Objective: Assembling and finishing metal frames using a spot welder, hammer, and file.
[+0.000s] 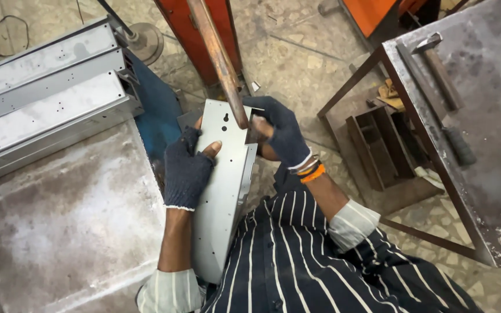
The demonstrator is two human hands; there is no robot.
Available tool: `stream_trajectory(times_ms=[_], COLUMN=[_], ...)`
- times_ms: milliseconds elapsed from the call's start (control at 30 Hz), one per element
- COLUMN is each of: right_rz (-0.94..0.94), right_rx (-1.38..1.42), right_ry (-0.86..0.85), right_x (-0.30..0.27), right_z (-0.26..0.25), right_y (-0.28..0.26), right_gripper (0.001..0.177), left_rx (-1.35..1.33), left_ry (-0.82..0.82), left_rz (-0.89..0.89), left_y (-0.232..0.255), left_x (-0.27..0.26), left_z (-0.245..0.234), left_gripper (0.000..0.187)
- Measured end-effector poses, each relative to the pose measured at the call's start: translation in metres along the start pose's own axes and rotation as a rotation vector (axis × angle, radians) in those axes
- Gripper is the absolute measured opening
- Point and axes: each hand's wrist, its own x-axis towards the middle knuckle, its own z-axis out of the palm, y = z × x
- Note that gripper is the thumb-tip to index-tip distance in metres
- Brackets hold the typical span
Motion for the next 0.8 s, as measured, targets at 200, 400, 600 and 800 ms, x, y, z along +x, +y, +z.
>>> stream_trajectory(times_ms=[200,400,600,800], right_rz=[-0.016,-0.277,-0.206,-0.217], right_rx=[-0.376,-0.647,-0.494,-0.524], right_ry=[-0.101,0.16,0.15,0.149], right_x=[-0.007,-0.002,0.001,0.003], right_z=[0.01,0.028,0.028,0.024], right_y=[-0.021,0.001,-0.008,-0.002], right_gripper=[0.091,0.077,0.071,0.066], left_rx=[-0.049,0.074,0.045,0.019], left_ry=[0.013,0.017,-0.01,-0.018], left_rz=[0.002,-0.06,0.028,-0.06], left_y=[-0.001,0.01,0.002,0.009], left_x=[-0.001,-0.001,0.002,0.006], left_z=[0.003,0.0,-0.002,-0.002], left_gripper=[0.057,0.058,0.055,0.058])
